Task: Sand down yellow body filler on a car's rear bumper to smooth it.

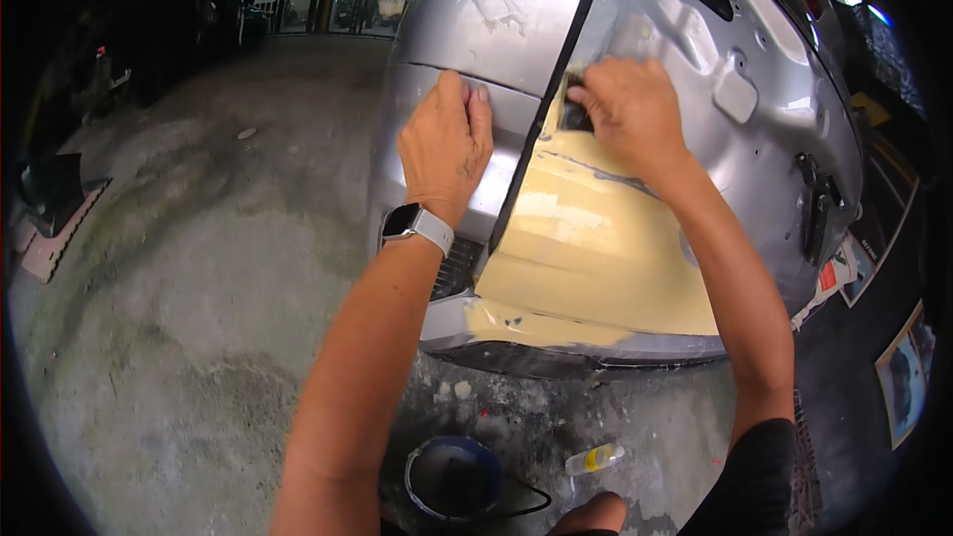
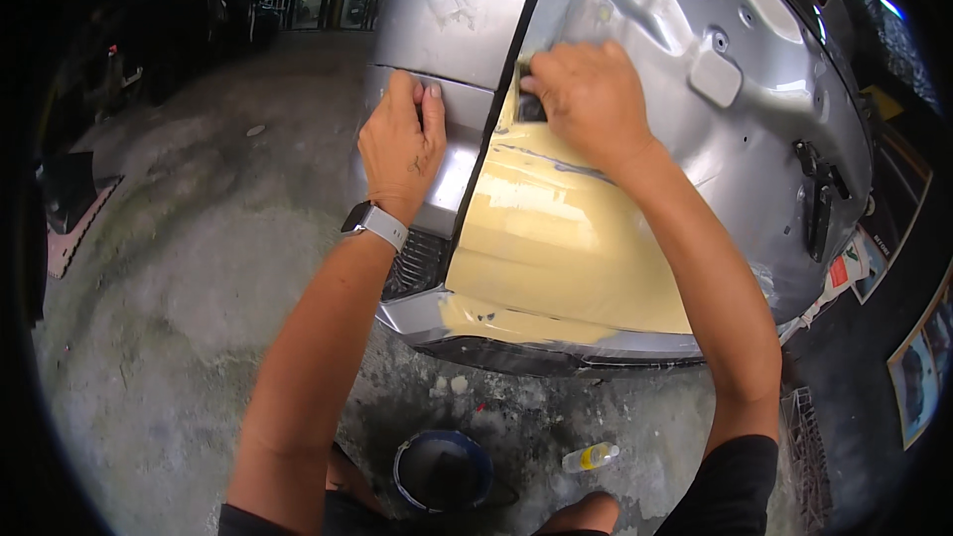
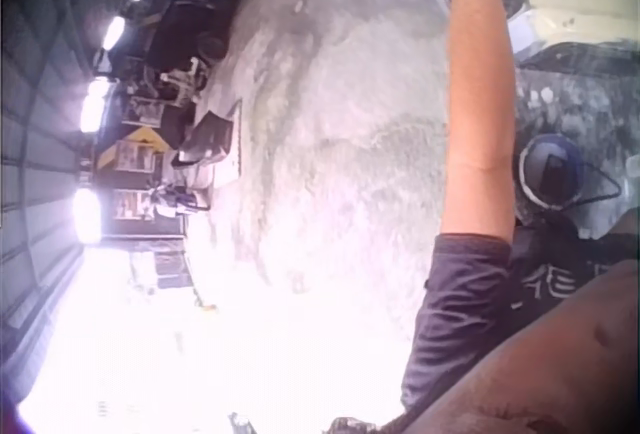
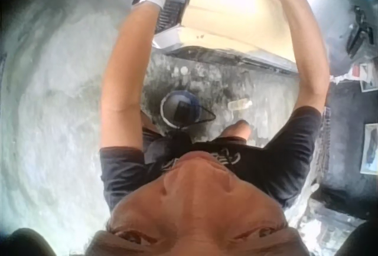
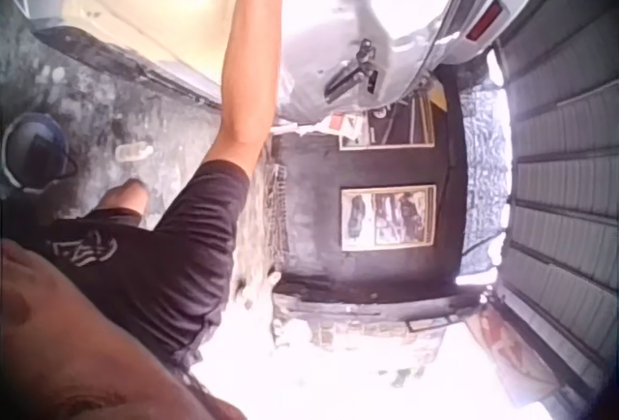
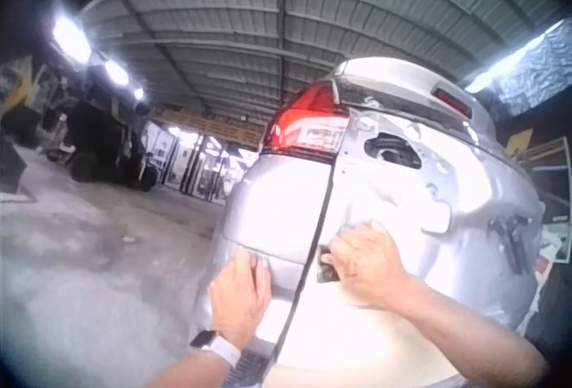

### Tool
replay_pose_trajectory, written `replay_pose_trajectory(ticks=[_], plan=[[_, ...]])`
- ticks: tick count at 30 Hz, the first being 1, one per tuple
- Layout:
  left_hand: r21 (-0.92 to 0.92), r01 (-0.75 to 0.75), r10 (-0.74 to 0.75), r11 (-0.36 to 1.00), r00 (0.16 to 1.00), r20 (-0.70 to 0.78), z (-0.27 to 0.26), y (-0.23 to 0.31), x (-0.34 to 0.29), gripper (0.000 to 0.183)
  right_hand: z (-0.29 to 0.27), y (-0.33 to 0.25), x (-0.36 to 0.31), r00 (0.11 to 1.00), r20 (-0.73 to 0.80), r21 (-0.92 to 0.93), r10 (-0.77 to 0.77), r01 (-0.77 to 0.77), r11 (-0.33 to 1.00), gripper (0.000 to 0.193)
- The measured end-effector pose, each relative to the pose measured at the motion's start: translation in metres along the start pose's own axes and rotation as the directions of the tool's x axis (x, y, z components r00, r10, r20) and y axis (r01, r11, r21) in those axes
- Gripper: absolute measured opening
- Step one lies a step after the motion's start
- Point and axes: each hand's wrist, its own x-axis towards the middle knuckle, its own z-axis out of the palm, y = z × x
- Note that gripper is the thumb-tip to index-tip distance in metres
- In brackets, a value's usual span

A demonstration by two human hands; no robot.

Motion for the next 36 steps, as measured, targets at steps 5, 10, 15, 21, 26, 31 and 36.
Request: replay_pose_trajectory(ticks=[5,10,15,21,26,31,36], plan=[[0.003,0.001,-0.001,1.0,1.0,0.017,-0.003,0.004,0.005,0.019,-0.011,0.015,0.037,0.994,-0.08,-0.058,0.081,-0.086,0.995,0.018],[-0.01,-0.009,0.009,1.0,1.0,-0.012,-0.002,0.002,0.003,0.019,-0.001,-0.007,0.005,0.999,0.035,-0.001,-0.041,0.041,0.999,0.018],[0.015,-0.024,0.024,1.0,0.999,-0.031,-0.001,0.006,0.003,0.019,-0.017,0.013,0.022,0.997,0.033,0.013,0.068,-0.068,0.998,0.022],[0.024,0.022,-0.023,0.999,0.999,0.033,-0.003,0.006,0.001,0.022,0.005,-0.014,-0.002,0.996,0.058,0.047,0.072,-0.074,0.996,0.023],[0.056,0.022,-0.024,0.998,0.999,0.048,-0.003,0.007,0.004,0.022,-0.015,0.009,0.038,0.979,-0.033,-0.016,0.201,-0.202,0.979,0.023],[0.033,-0.002,0.001,0.999,1.0,0.026,-0.004,0.005,0.002,0.022,0.002,-0.011,0.003,0.999,-0.013,-0.02,0.038,-0.039,0.999,0.02],[0.038,0.004,-0.005,0.999,0.999,0.034,-0.005,0.005,0.003,0.021,-0.014,0.007,0.037,0.991,-0.035,0.015,0.128,-0.128,0.992,0.02]])
